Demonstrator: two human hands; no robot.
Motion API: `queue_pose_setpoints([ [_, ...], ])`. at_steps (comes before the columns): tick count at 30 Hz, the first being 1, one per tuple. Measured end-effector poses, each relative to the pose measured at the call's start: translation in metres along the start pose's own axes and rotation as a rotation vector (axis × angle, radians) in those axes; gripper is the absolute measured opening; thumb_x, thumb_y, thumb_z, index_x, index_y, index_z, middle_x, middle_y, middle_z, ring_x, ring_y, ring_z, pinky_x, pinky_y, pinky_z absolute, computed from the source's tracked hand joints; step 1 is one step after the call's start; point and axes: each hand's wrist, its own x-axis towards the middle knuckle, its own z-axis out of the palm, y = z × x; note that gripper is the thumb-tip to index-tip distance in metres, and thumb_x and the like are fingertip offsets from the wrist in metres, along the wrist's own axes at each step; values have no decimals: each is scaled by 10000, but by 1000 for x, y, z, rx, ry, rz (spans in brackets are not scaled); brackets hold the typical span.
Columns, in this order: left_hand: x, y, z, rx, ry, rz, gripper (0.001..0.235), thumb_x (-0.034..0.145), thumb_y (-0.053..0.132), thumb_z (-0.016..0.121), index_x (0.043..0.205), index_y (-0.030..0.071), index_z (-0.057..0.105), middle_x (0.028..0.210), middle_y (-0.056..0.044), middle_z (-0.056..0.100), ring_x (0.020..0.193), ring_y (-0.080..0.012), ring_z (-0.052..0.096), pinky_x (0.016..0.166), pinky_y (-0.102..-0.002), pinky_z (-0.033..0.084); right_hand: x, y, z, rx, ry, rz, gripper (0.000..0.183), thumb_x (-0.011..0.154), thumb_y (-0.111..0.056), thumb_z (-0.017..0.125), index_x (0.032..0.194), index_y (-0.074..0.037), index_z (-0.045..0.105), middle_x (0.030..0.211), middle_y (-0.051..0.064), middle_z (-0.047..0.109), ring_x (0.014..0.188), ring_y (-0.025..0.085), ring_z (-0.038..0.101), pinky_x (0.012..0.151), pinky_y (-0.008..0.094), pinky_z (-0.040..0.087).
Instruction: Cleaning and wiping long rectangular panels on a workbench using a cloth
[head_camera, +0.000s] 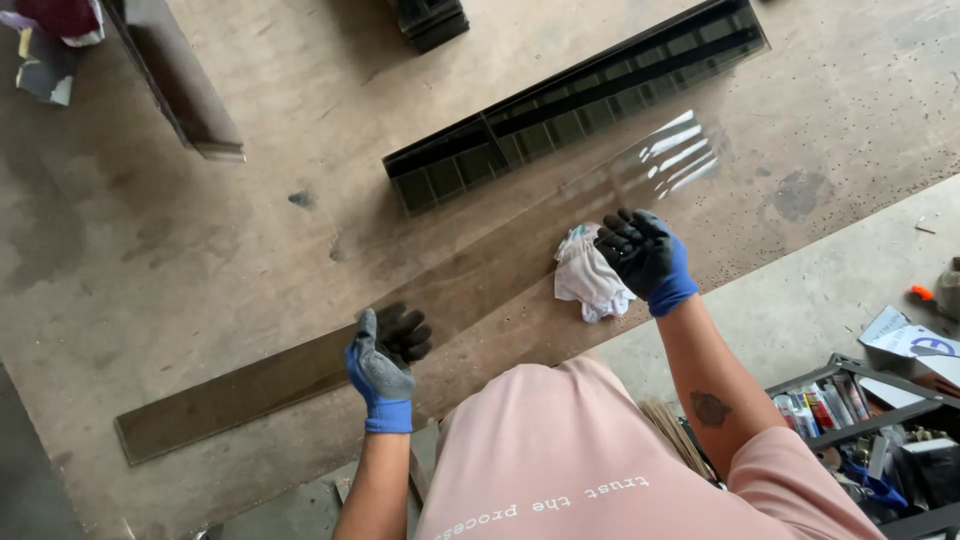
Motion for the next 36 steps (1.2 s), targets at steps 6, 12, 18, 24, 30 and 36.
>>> queue_pose_setpoints([
  [6, 30, 15, 67, -7, 160, 230, 300, 929, 254, 747, 991, -38, 774, 912, -290, 741, 724, -392, 755, 566, -517, 641, 46, -62, 0, -754, -425, -251, 418, 1040, -299, 559, 1430, -150, 563, 1427, -25, 650, 1338, 158, 608, 1130, 246, 426],
  [12, 111, 12, 119, -11, 83, 220, 297, 910, 350, 703, 863, 62, 755, 809, -237, 753, 553, -348, 735, 419, -443, 632, 133, -111, 30, -112, -341, -136, 434, 1024, -264, 533, 1373, -8, 577, 1387, 223, 657, 1398, 447, 537, 1182, 552, 363],
  [18, 131, 15, 147, 222, 30, 51, 526, 923, 497, 615, 898, -2, 780, 701, -225, 721, 440, -260, 641, 367, -323, 546, 119, -129, 47, -392, -449, -209, 441, 1046, -296, 508, 1379, -11, 549, 1388, 222, 636, 1380, 439, 546, 1177, 531, 383],
  [24, 171, 21, 133, 270, -59, -120, 521, 1017, 430, 574, 999, -76, 696, 767, -257, 721, 488, -300, 650, 409, -361, 574, 108, -138, 58, -736, -579, -261, 452, 1072, -334, 476, 1387, -12, 515, 1388, 222, 611, 1359, 428, 557, 1172, 505, 406],
  [30, 165, 33, 145, 237, -47, -156, 572, 976, 564, 534, 1016, 19, 702, 723, -217, 684, 500, -260, 608, 422, -305, 517, 87, -123, 32, -678, -239, -398, 458, 1007, -348, 763, 1167, 71, 669, 1052, 305, 710, 910, 448, 759, 774, 597, 647],
  [36, 116, 81, 160, 111, -25, -190, 686, 1005, 465, 468, 1615, 182, 330, 1702, -149, 266, 1575, -393, 193, 1285, -652, 43, 59, -57, -11, -874, -263, -404, 346, 1048, -261, 696, 1219, 38, 661, 1094, 275, 706, 972, 401, 731, 808, 570, 608],
])
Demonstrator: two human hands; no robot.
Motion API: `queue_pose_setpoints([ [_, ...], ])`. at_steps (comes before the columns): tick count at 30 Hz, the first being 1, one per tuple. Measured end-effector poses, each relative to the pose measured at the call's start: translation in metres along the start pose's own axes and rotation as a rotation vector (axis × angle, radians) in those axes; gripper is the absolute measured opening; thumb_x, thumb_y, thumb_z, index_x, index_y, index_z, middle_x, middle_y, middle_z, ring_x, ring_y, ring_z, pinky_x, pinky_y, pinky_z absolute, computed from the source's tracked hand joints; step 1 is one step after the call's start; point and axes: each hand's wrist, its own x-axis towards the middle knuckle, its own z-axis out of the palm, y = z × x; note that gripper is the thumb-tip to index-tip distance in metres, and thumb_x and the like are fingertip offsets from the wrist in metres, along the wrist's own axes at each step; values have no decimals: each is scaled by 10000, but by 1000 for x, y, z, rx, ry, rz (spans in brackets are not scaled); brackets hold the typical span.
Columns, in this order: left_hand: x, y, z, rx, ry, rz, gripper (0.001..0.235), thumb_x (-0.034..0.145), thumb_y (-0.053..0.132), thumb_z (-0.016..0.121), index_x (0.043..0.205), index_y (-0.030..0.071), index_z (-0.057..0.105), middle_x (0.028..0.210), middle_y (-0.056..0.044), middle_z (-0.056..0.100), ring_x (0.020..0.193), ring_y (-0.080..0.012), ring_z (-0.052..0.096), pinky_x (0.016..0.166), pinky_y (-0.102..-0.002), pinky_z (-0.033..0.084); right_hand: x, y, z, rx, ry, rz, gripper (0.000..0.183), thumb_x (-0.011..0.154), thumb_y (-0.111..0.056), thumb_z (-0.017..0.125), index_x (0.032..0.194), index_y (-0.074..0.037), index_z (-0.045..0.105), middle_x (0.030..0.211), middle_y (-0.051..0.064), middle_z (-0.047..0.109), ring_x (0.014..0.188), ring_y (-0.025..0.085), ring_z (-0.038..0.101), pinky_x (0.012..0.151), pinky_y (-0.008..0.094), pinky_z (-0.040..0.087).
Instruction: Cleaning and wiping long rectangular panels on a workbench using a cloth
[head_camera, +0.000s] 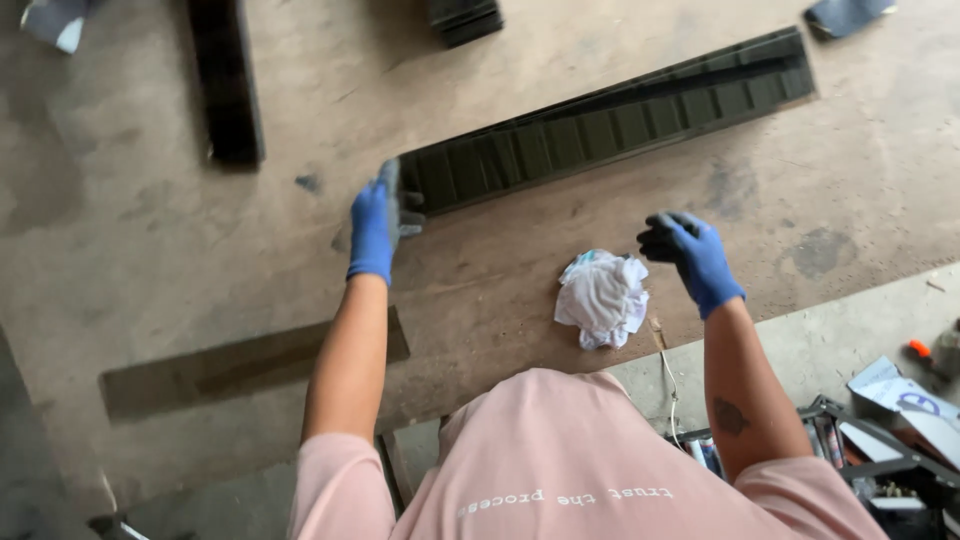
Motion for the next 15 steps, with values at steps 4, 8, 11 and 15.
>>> queue_pose_setpoints([
  [4, 56, 7, -59, 1154, 238, 653, 556, 1001, 677, 523, 1016, 160, 727, 997, -118, 756, 1002, -383, 705, 888, -529, 562, -37, 19, 44, -290, -76, -30, 331, 1045, -209, 683, 1290, 12, 662, 1086, 249, 718, 955, 328, 711, 838, 500, 595],
  [8, 37, 50, -111, 600, 199, 941, 294, 996, 451, 549, 1066, 227, 727, 850, -21, 836, 671, -87, 789, 562, -243, 602, -83, -20, 133, -803, -273, -339, 328, 996, -305, 646, 1240, -100, 726, 1179, 74, 762, 1094, 207, 689, 978, 337, 496],
  [11, 15, 42, -159, 246, 86, 863, 294, 998, 354, 630, 1178, 141, 721, 1100, 22, 780, 960, -103, 763, 787, -288, 655, -101, -14, 220, -795, -563, -627, 421, 947, -280, 718, 1291, -49, 646, 1253, 149, 690, 1158, 320, 661, 1016, 398, 493],
  [15, -30, 42, -232, 131, 296, 607, 476, 848, 529, 587, 1169, 210, 736, 993, -96, 801, 810, -196, 743, 705, -277, 570, -108, 35, 339, -1044, -789, -800, 906, 779, -524, 809, 1478, -51, 478, 1500, 251, 471, 1363, 454, 442, 1114, 554, 370],
])
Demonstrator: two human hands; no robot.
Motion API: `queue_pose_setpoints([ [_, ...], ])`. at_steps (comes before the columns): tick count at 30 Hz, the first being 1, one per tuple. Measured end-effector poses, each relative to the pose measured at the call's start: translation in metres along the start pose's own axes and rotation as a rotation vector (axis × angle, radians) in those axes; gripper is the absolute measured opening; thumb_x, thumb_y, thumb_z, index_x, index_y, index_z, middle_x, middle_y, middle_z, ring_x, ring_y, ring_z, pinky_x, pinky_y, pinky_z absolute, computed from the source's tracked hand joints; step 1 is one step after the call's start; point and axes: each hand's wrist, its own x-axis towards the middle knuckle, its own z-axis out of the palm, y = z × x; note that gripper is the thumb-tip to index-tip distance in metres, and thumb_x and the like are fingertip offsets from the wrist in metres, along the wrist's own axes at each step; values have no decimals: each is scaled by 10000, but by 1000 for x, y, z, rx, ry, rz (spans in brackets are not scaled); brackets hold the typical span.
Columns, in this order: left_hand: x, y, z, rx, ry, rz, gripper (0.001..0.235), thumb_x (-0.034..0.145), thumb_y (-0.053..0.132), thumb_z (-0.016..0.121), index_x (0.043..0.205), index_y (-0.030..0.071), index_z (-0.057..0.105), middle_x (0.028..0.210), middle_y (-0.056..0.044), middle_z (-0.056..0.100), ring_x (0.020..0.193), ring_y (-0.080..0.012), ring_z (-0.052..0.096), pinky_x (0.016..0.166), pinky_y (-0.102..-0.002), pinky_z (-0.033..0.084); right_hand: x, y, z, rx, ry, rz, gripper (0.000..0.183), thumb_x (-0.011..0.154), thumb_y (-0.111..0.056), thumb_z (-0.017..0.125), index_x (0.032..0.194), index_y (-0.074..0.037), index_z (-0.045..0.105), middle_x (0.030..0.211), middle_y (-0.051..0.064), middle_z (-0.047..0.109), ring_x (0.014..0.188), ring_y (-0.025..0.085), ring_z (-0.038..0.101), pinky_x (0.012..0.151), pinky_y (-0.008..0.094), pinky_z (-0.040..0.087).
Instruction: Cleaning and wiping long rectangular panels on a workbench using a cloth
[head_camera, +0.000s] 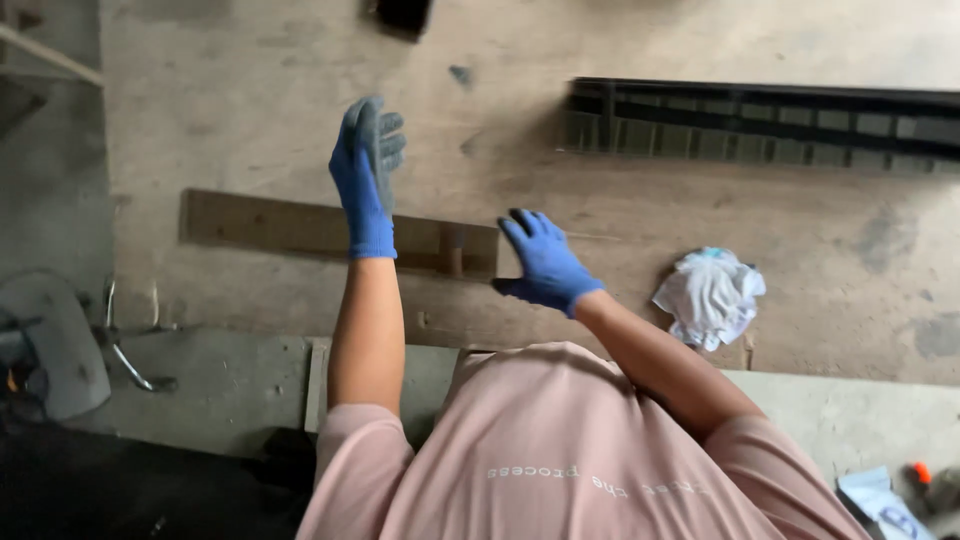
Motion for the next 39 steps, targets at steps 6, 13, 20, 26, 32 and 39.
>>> queue_pose_setpoints([
  [6, 8, -96, -163, -265, 308, -146, 461, 908, 559, 650, 1218, 233, 752, 1150, -189, 786, 981, -356, 784, 863, -490, 610, 79, -43, 99, -440, -385, -22, 1200, 668, -504, 920, 1610, -63, 322, 1574, 262, 381, 1475, 481, 357, 1233, 575, 281],
  [13, -6, -241, -280, -706, 355, -370, 656, 1051, 654, 391, 1620, 336, 321, 1698, -174, 211, 1554, -465, 174, 1283, -619, 71, 99, -52, 116, -682, -358, 56, 1163, 603, -342, 883, 1560, 9, 324, 1145, 235, 523, 1047, 462, 571, 883, 565, 497],
  [20, 12, -269, -262, -843, 458, -389, 523, 952, 545, 671, 1390, 265, 611, 1217, -136, 570, 965, -296, 611, 1130, -622, 425, 104, -58, 109, -735, -523, 189, 1535, 387, -622, 982, 1640, -123, 249, 1123, 178, 493, 1034, 426, 554, 774, 576, 525],
  [26, 24, -288, -253, -857, 291, -402, 724, 1003, 681, 529, 1590, 269, 427, 1561, -203, 311, 1452, -458, 345, 1235, -595, 266, 108, -64, 103, -396, -501, 421, 1255, 482, -538, 1005, 1508, -237, 349, 1248, 117, 653, 1132, 405, 690, 984, 561, 504],
  [32, 22, -279, -249, -750, 346, -392, 520, 971, 629, 548, 1357, 285, 603, 1170, -56, 560, 972, -221, 550, 992, -446, 488, 87, -28, 121, -148, -427, 512, 445, 637, -551, 907, 959, -290, 746, 943, 8, 775, 1008, 309, 737, 885, 430, 598],
  [39, 67, -261, -344, -1124, 167, -50, 212, 1058, 341, 462, 857, 285, 499, 735, 151, 436, 621, -26, 450, 481, -155, 279, 87, -82, 20, 275, -329, 613, 265, 880, -332, 725, 780, -90, 687, 616, 82, 720, 525, 171, 708, 465, 247, 581],
])
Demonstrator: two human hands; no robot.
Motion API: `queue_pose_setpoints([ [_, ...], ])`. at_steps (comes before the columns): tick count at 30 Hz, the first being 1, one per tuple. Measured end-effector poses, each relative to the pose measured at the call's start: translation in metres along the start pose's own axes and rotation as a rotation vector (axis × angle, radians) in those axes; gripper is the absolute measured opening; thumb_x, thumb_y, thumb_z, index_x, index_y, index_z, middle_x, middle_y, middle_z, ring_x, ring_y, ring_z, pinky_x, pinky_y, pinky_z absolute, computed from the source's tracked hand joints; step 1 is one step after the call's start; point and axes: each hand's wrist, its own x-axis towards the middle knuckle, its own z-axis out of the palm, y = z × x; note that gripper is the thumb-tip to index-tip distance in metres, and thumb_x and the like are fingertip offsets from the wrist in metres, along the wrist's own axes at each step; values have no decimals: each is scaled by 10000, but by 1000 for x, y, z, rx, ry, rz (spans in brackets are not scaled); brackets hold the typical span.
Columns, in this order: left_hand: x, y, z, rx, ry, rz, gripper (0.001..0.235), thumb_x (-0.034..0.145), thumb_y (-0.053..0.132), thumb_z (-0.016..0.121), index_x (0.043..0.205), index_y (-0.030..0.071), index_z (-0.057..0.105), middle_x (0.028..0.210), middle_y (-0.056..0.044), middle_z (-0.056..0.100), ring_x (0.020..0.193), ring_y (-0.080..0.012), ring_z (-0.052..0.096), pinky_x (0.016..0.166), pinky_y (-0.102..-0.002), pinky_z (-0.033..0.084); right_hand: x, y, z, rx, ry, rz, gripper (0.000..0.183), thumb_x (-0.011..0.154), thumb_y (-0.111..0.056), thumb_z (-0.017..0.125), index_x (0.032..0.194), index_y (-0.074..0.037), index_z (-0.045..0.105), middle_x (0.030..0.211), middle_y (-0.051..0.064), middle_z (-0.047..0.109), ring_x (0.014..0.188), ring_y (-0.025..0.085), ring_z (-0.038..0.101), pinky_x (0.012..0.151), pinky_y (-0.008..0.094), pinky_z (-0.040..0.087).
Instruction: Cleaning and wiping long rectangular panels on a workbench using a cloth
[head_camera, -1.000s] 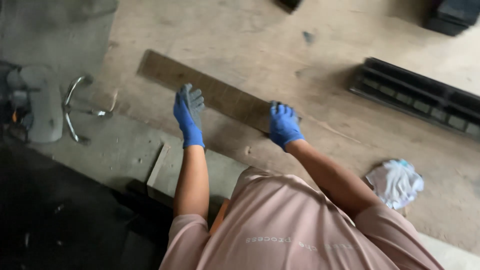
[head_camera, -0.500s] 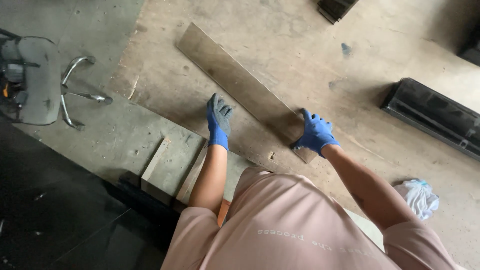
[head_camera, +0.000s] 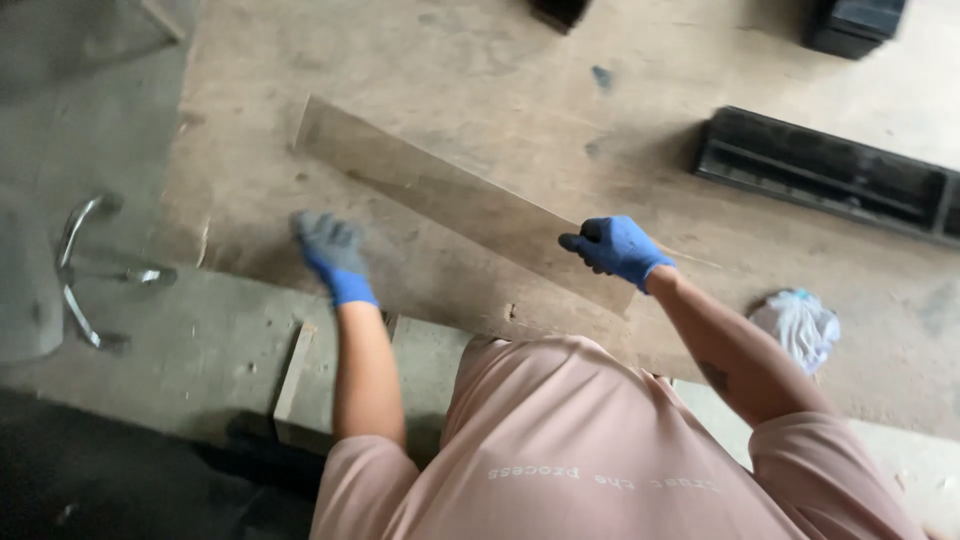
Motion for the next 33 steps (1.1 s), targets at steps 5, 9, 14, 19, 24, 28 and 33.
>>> queue_pose_setpoints([
  [5, -12, 55, 51, 376, 287, -156, 1035, 828, 843, 644, 1581, 197, 349, 1427, -263, 454, 1369, -529, 449, 1165, -701, 262, -56, 22, -78, -146, -3, 26, 412, 877, -365, 728, 666, -17, 671, 550, 150, 685, 479, 238, 682, 435, 319, 571],
  [9, -35, 19, 82, 541, 312, -284, 612, 813, 760, 623, 1163, 272, 744, 1102, -80, 649, 1138, -332, 648, 1067, -656, 392, -83, 91, -132, -106, -53, -10, 295, 854, -253, 728, 703, -1, 714, 536, 152, 692, 428, 215, 649, 383, 296, 522],
  [14, -139, -17, 159, 562, -100, -987, 1000, 879, 803, 426, 1616, 135, 325, 1393, -313, 583, 1136, -567, 624, 841, -663, 581, -111, 173, -171, -36, -86, 36, 217, 803, -195, 781, 671, -23, 786, 483, 131, 704, 371, 194, 650, 331, 278, 519],
  [19, -209, -30, 209, 54, -644, -1054, 1157, 879, 771, 590, 1581, -82, 247, 1411, -486, 451, 1274, -671, 461, 948, -778, 455, -121, 264, -189, 105, -77, 75, 184, 787, -113, 761, 714, 54, 783, 482, 194, 681, 370, 244, 626, 329, 297, 479],
  [24, -258, -37, 269, -62, -881, -999, 1108, 948, 722, 526, 1629, -60, 136, 1595, -437, 207, 1411, -679, 222, 1026, -797, 353, -163, 274, -219, 154, -53, 50, 272, 810, -143, 811, 635, 57, 752, 430, 188, 636, 340, 238, 598, 299, 305, 458],
  [28, -271, -57, 263, -12, -798, -1233, 863, 983, 392, 509, 1626, -40, 127, 1624, -391, 187, 1473, -629, 226, 1064, -688, 461, -193, 278, -246, 29, -23, 105, 515, 819, -318, 843, 539, 18, 569, 459, 154, 530, 416, 225, 449, 402, 355, 380],
  [33, -303, -96, 264, 53, -815, -1375, 736, 911, 10, 503, 1580, -124, 225, 1564, -434, 301, 1449, -614, 325, 1088, -679, 447, -195, 338, -276, 21, -89, 101, 507, 853, -274, 831, 545, 2, 537, 473, 115, 483, 408, 223, 460, 364, 364, 362],
])
